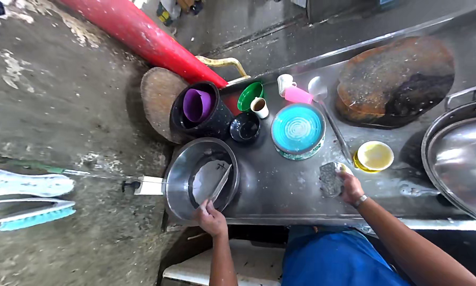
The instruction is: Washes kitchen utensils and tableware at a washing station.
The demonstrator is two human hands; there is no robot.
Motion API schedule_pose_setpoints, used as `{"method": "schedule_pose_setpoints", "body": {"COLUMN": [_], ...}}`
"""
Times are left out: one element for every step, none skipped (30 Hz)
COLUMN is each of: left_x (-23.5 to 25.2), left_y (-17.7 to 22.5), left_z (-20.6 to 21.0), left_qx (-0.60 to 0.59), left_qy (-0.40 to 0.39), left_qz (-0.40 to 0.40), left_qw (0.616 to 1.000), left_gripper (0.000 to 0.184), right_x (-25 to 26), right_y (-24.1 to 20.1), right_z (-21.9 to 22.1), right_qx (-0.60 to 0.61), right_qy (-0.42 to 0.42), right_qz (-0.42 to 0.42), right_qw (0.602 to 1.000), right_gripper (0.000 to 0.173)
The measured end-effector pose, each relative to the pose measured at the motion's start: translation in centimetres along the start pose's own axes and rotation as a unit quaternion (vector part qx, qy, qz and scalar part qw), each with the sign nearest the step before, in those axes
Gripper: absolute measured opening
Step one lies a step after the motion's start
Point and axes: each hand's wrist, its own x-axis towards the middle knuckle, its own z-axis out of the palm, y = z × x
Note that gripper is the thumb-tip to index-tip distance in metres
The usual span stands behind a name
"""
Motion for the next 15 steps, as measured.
{"method": "schedule_pose_setpoints", "body": {"left_x": [-0.7, -1.4, -2.0, -2.6, -3.0, -3.2, -2.9, -2.2, -1.3, -0.4, 0.6, 1.7, 3.0, 4.2, 5.2], "left_y": [0.6, 1.9, 3.7, 5.8, 8.2, 10.6, 13.1, 15.4, 17.2, 18.5, 19.3, 19.9, 20.2, 20.6, 20.9], "left_z": [0.6, 1.3, 2.2, 3.5, 5.1, 7.1, 9.2, 11.6, 14.1, 16.8, 19.6, 22.1, 24.1, 25.6, 26.8], "left_qx": [-0.002, -0.015, -0.035, -0.063, -0.100, -0.138, -0.162, -0.171, -0.164, -0.150, -0.138, -0.130, -0.125, -0.125, -0.129], "left_qy": [0.012, 0.027, 0.034, 0.026, -0.008, -0.069, -0.148, -0.221, -0.281, -0.323, -0.348, -0.372, -0.391, -0.401, -0.404], "left_qz": [-0.007, -0.008, -0.003, 0.008, 0.022, 0.029, 0.023, 0.012, -0.003, -0.019, -0.038, -0.059, -0.075, -0.082, -0.091], "left_qw": [1.000, 1.000, 0.999, 0.998, 0.995, 0.988, 0.975, 0.960, 0.946, 0.934, 0.926, 0.917, 0.909, 0.904, 0.901], "left_gripper": [0.028, 0.028, 0.028, 0.028, 0.027, 0.028, 0.031, 0.036, 0.045, 0.055, 0.063, 0.068, 0.069, 0.065, 0.058], "right_x": [-0.3, -0.3, -0.2, 0.1, 0.5, 1.0, 1.6, 2.4, 3.3, 4.5, 5.7, 6.8, 7.8, 8.7, 9.3], "right_y": [-0.1, -0.3, -0.5, -0.8, -1.3, -2.0, -3.2, -4.5, -5.8, -7.0, -7.9, -8.5, -8.8, -9.0, -9.2], "right_z": [-0.3, -0.5, -0.7, -0.6, -0.4, 0.0, 0.7, 1.7, 2.9, 4.2, 5.3, 6.5, 7.6, 8.4, 9.1], "right_qx": [-0.029, -0.054, -0.076, -0.106, -0.156, -0.225, -0.302, -0.376, -0.437, -0.481, -0.516, -0.542, -0.562, -0.579, -0.594], "right_qy": [0.030, 0.055, 0.070, 0.075, 0.071, 0.052, 0.023, 0.004, -0.006, -0.005, 0.004, 0.018, 0.035, 0.047, 0.050], "right_qz": [-0.007, -0.019, -0.039, -0.067, -0.101, -0.146, -0.191, -0.226, -0.244, -0.248, -0.243, -0.235, -0.225, -0.212, -0.200], "right_qw": [0.999, 0.997, 0.994, 0.989, 0.980, 0.962, 0.934, 0.898, 0.866, 0.841, 0.821, 0.807, 0.795, 0.786, 0.777], "right_gripper": [0.029, 0.029, 0.030, 0.033, 0.037, 0.037, 0.038, 0.037, 0.036, 0.036, 0.035, 0.036, 0.037, 0.037, 0.037]}}
